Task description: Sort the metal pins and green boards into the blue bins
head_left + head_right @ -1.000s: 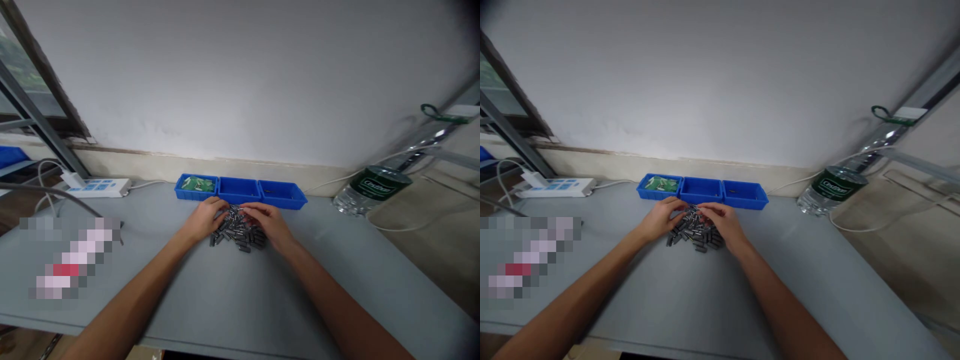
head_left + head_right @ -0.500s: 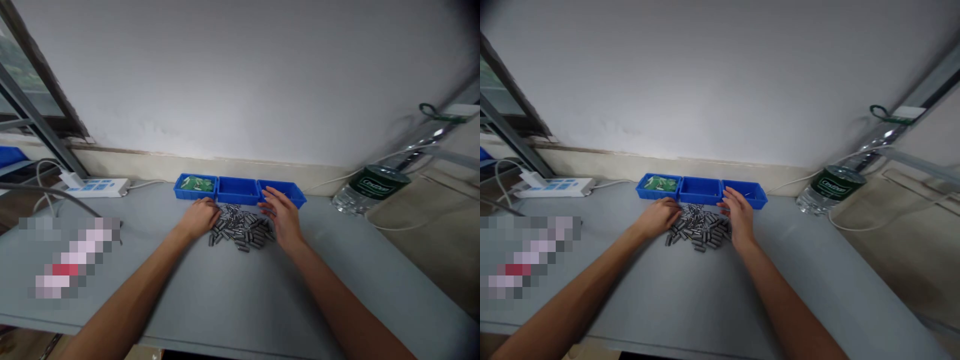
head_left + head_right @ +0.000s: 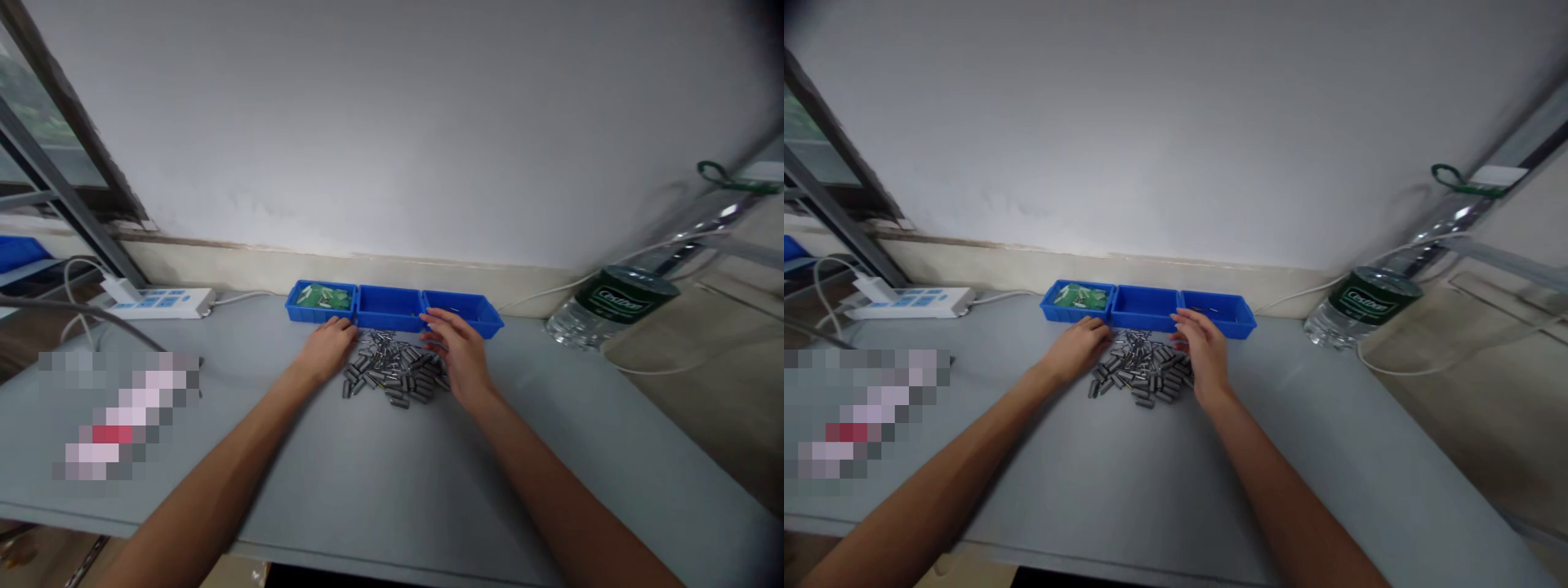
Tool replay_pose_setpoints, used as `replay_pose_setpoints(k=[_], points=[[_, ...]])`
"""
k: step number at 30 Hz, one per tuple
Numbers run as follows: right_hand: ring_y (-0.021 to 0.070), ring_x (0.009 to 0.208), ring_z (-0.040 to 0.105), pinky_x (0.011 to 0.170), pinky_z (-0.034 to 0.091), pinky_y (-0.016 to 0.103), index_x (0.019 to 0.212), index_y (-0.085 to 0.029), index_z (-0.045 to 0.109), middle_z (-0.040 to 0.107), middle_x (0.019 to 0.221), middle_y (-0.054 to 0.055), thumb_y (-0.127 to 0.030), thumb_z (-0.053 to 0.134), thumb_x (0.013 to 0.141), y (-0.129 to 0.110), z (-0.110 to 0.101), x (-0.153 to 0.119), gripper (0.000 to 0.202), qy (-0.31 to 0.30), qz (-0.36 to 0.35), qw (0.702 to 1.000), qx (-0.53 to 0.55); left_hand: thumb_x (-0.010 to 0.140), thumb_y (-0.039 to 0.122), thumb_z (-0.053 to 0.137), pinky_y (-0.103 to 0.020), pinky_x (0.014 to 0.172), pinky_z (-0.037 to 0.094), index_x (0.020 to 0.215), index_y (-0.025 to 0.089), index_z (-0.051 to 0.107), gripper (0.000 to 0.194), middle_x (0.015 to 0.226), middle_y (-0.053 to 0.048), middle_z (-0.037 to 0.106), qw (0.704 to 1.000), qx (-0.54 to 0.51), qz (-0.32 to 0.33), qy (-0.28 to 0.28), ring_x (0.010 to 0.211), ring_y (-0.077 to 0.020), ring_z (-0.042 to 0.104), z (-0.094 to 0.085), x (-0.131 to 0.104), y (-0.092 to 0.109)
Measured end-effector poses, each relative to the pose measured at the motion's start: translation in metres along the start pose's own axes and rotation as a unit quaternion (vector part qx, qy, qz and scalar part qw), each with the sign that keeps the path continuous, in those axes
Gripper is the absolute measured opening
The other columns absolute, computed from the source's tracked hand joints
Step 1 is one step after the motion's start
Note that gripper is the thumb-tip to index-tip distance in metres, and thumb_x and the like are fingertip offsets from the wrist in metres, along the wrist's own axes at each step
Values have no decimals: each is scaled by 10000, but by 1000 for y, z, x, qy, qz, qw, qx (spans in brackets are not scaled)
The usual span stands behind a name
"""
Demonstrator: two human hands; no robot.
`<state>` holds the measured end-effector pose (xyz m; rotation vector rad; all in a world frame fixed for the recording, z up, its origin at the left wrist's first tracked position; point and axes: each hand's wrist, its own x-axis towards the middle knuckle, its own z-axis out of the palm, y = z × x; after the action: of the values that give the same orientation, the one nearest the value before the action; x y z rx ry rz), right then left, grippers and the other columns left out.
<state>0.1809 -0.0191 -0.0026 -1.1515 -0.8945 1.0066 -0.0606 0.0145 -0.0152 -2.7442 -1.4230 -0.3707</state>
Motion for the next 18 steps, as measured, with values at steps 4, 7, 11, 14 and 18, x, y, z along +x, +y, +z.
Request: replay_pose_setpoints(k=[4,7,11,14,18], points=[[179,715,668,661,520,327,951,-220,764,792,991,67,-350,765,705,-1,1,-2,278,-17,10,1000,2,994,123,477,-409,921,508,959,157,648,178,1011,-129,670,1000,14,1,-5,1006,-276,588,0,-1,-1],[179,687,663,669,521,330,938,-218,760,785,868,52,-359,756,712,-1,2,-3,266,-44,2,999,-19,977,105,483,-405,889,514,972,156,620,146,985,-125,665,999,-32,4,5,991,-276,592,-4,-4,-1],[206,727,707,731,557,360,918,-243,768,779,810,36,-344,741,737,2,6,-6,209,-108,-43,990,-84,981,130,503,-368,869,525,1009,187,603,119,998,-85,651,987,-147,40,60,976,-232,606,-9,-6,4],[223,794,737,785,574,372,932,-253,782,783,812,32,-325,770,728,4,9,-9,217,-171,-73,975,-118,992,167,528,-351,898,524,1031,202,620,106,1019,-65,651,970,-207,86,93,1000,-210,608,-13,-6,11],[210,768,736,749,586,359,893,-253,806,795,822,36,-383,806,714,5,13,-13,222,-229,-41,966,-109,1007,212,549,-355,907,533,1009,204,664,115,1010,-67,678,964,-218,112,99,1017,-216,619,-19,-6,19]])
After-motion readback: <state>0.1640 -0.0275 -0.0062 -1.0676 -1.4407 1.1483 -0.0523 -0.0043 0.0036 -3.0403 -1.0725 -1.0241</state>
